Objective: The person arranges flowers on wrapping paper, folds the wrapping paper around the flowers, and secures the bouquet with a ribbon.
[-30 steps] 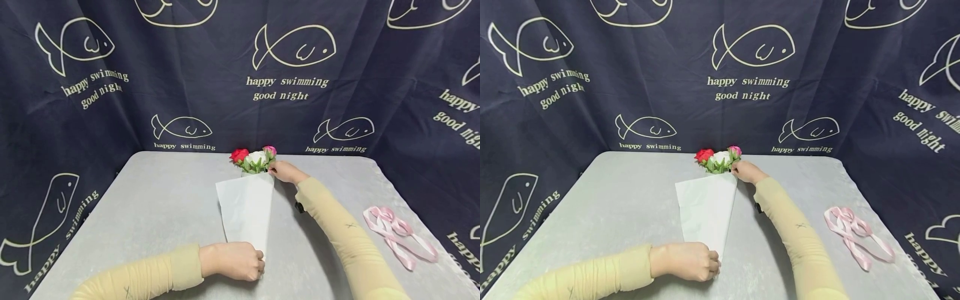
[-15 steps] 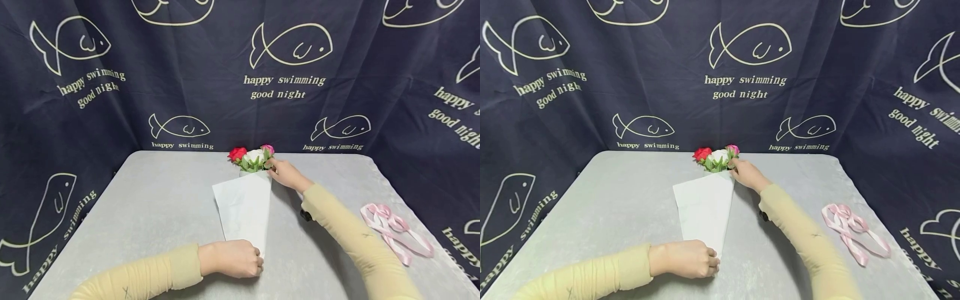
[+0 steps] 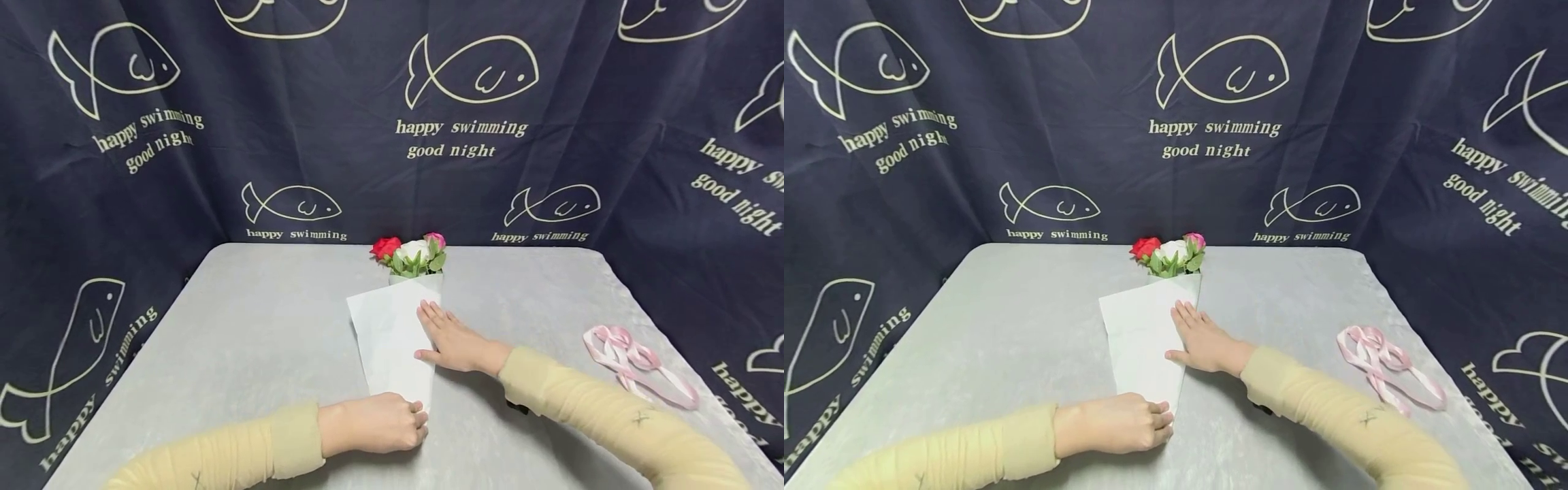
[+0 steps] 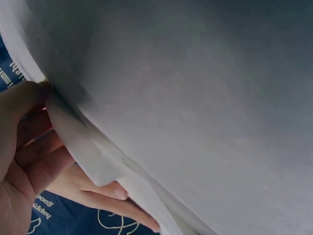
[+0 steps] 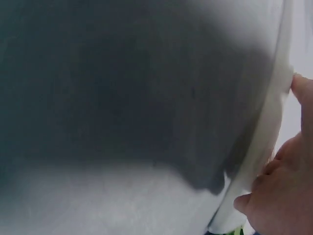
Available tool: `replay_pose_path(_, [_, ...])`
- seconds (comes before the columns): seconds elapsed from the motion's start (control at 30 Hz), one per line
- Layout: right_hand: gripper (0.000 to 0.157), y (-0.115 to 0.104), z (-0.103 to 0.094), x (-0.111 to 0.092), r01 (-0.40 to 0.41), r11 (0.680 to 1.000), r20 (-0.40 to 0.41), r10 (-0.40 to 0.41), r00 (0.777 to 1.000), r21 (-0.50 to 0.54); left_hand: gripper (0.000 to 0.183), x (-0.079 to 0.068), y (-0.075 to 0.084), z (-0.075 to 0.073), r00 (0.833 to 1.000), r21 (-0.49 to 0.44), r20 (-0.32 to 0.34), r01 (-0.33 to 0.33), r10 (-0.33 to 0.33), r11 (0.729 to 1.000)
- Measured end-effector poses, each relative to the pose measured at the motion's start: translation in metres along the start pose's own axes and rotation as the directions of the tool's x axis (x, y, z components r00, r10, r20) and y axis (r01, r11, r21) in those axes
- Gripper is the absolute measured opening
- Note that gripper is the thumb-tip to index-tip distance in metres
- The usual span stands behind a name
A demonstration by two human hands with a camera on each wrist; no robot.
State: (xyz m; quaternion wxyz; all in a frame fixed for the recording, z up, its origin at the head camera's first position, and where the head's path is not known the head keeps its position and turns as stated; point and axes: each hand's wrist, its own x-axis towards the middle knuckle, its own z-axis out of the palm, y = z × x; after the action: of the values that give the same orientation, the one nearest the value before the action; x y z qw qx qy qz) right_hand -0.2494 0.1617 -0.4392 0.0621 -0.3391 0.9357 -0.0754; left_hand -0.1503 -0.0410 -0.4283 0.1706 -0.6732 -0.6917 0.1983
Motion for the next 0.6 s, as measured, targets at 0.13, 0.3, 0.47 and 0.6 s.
replay_pose_path(0.13, [0.086, -0.001, 0.004, 0.002, -0.017, 1.0, 0.045, 0.018, 0.999, -0.019, 0.016, 0.0, 0.002, -0.002, 1.0, 0.004, 0.008, 0.029, -0.029, 1.0])
replay_pose_path(0.3, [0.086, 0.0, 0.007, 0.004, -0.027, 1.0, 0.072, 0.027, 0.997, -0.013, 0.016, 0.002, 0.003, -0.002, 0.998, 0.018, -0.027, 0.049, -0.048, 0.999])
replay_pose_path(0.47, [0.085, 0.004, 0.014, 0.006, -0.018, 1.0, 0.081, 0.018, 0.997, 0.0, 0.017, 0.003, 0.006, -0.002, 0.997, 0.009, -0.056, 0.053, -0.053, 0.999])
replay_pose_path(0.6, [0.085, 0.007, 0.018, 0.007, -0.021, 1.0, 0.094, 0.022, 0.995, -0.007, 0.016, 0.005, 0.007, -0.002, 0.999, -0.056, -0.026, 0.037, -0.039, 0.998])
